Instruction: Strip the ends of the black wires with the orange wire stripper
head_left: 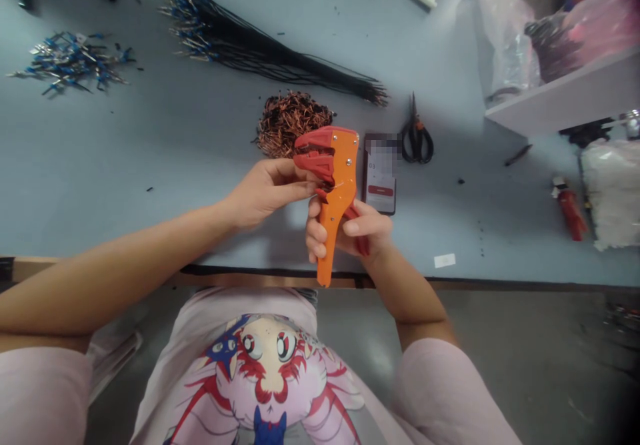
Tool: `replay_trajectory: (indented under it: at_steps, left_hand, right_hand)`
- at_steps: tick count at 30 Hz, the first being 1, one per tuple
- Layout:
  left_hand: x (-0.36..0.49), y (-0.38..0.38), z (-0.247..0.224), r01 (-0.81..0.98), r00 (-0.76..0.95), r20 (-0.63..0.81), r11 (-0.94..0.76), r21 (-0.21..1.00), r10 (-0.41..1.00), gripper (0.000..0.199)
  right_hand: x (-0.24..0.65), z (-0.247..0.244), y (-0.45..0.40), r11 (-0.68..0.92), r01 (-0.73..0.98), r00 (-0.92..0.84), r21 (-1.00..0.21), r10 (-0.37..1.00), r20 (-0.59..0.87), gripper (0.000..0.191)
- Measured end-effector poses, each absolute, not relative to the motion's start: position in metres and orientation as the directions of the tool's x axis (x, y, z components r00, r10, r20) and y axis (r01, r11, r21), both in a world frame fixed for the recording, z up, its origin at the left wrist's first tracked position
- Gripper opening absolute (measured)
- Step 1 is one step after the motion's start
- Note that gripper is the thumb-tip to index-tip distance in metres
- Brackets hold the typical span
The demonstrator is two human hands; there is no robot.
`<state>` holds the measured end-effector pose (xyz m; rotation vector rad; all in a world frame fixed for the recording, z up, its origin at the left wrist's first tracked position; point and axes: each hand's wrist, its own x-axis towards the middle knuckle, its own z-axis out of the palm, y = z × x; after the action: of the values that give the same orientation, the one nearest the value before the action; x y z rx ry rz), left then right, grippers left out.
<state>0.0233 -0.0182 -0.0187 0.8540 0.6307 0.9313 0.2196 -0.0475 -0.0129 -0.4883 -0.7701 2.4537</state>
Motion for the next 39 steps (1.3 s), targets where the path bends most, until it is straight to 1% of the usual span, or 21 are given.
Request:
replay_trajectory:
  at_steps: [7, 12, 19, 28, 35, 37, 39]
  left_hand:
    - [0.023, -0.019, -0.022, -0.364, 0.45, -0.038, 0.222, 0.905, 0.892, 0.035]
    - [0.023, -0.019, -0.026, -0.351, 0.448, 0.007, 0.169, 0.921, 0.894, 0.032]
    - [0.023, -0.02, -0.027, -0.319, 0.453, 0.019, 0.142, 0.937, 0.891, 0.031]
    - [0.022, -0.019, -0.027, -0.27, 0.428, -0.015, 0.144, 0.952, 0.903, 0.029]
    - [0.024, -0.017, -0.027, -0.275, 0.409, 0.022, 0.1, 0.956, 0.912, 0.024]
    - [0.024, -0.015, -0.026, -0.234, 0.395, 0.004, 0.097, 0.967, 0.919, 0.024]
    - [0.021, -0.013, -0.024, -0.144, 0.36, -0.022, 0.079, 0.986, 0.933, 0.023]
  right_hand:
    - [0.218, -0.016, -0.048, -0.717, -0.368, -0.828, -0.592, 0.542, -0.143, 0.037]
    - [0.218, -0.021, -0.05, -0.708, -0.397, -0.82, -0.584, 0.56, -0.121, 0.03]
    - [0.218, -0.02, -0.051, -0.679, -0.402, -0.823, -0.614, 0.561, -0.082, 0.026]
    - [0.214, -0.016, -0.053, -0.689, -0.356, -0.801, -0.631, 0.573, -0.174, 0.034]
    - [0.211, -0.01, -0.053, -0.716, -0.305, -0.773, -0.627, 0.571, -0.275, 0.043]
    - [0.212, -0.01, -0.05, -0.718, -0.283, -0.765, -0.635, 0.568, -0.302, 0.044]
    - [0.214, -0.009, -0.045, -0.699, -0.264, -0.736, -0.665, 0.591, -0.329, 0.047]
